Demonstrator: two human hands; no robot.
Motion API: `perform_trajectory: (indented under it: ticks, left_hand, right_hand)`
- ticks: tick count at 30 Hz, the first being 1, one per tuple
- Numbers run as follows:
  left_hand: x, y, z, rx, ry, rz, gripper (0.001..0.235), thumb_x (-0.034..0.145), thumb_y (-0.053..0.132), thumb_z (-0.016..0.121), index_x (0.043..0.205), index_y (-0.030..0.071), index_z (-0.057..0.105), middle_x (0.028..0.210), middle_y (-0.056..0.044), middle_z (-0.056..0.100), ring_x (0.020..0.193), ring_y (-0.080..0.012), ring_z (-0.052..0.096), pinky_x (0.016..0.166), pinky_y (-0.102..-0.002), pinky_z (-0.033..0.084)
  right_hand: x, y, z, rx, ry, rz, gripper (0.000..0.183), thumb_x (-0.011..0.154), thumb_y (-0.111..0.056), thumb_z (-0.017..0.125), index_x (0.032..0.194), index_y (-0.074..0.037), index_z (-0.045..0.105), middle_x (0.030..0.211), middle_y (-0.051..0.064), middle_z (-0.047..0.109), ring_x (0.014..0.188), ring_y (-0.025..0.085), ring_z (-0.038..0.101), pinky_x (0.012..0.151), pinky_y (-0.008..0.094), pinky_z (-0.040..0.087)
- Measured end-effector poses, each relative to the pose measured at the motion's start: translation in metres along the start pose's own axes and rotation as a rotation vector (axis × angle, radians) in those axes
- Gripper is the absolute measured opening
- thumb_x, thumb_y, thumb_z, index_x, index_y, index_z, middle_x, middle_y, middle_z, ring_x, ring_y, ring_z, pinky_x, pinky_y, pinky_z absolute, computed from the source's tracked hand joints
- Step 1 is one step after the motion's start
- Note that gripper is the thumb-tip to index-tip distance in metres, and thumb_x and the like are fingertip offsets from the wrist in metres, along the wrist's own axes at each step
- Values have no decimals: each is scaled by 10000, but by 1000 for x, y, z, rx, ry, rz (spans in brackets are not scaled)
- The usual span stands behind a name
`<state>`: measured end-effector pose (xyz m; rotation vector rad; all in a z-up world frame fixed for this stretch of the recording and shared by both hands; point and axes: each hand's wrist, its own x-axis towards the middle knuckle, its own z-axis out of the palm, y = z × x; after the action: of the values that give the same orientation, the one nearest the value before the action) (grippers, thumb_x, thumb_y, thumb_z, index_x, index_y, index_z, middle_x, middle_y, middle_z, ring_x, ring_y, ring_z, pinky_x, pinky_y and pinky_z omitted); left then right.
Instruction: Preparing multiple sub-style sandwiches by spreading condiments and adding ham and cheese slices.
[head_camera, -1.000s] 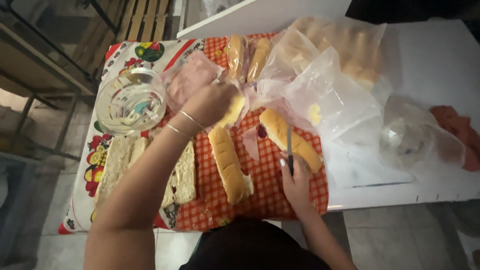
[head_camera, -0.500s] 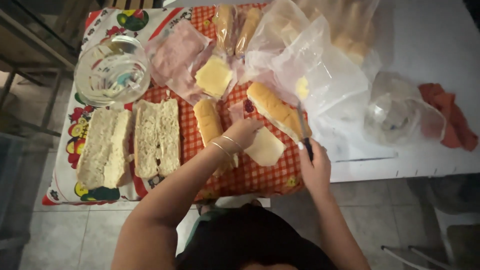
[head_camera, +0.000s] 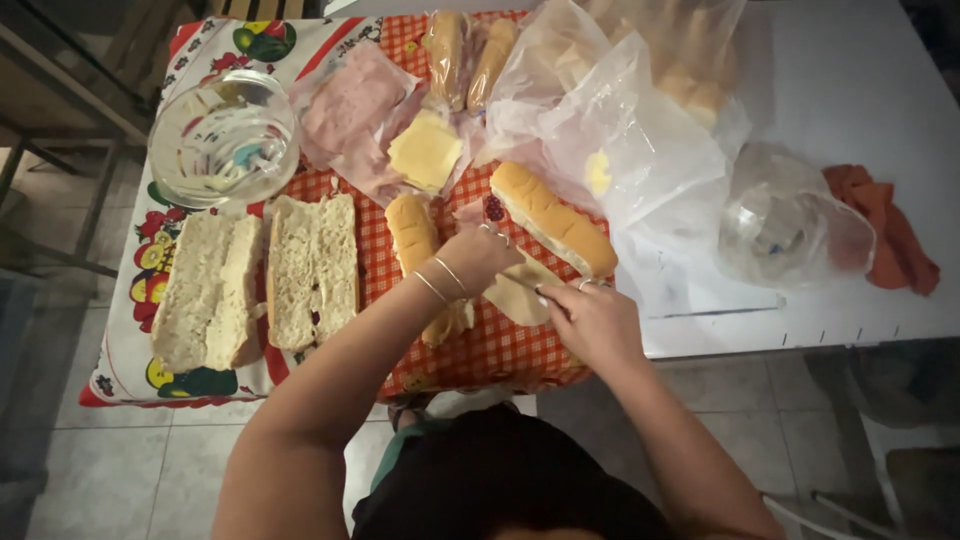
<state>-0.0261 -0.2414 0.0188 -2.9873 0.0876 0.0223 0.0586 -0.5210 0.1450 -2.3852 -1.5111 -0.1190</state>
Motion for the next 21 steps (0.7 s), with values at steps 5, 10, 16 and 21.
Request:
perform_trajectory:
  ticks: [5,10,16,21]
  left_hand:
    - [11,0,27,-97,-43,-30,570,833,368,1026,1353,417,797,1307,52,831,1281,-281,735,974,-452,672]
    - [9,-4,22,-54,42,-23,604,736,431,1063,1281,484,808,1266,129,844,1265,-209,741,961,-417,659]
    - [3,-1,-4,-89,16,-19,585,729,484,1059,1258,487,809,1246,155,845,1246,-197,755,960,-435,659]
    - [10,-2,54,4,72,-41,571,704,478,1040,1227,451,813,1194,128,856,1182,-197,770,911,-424,642]
  right_hand:
    - [5,-2,2,-44,23,1,187,1028,-446,762,1152,-445,902,925,-49,828,892,259,831,814,424,677]
    - [6,-4,7,-77,61,-15,186,1005,-434,770,1136,-443,901,884,-53,808,863,244,826,791,402,675]
    - [13,-6,-9,-64,4,-16,192,1012,-407,750,1120,-410,908,896,-54,809,876,244,830,808,413,679]
    - [9,-11,-51,-62,-130,-29,190,984,-332,800,1123,-367,925,958,-36,847,941,284,842,831,460,686]
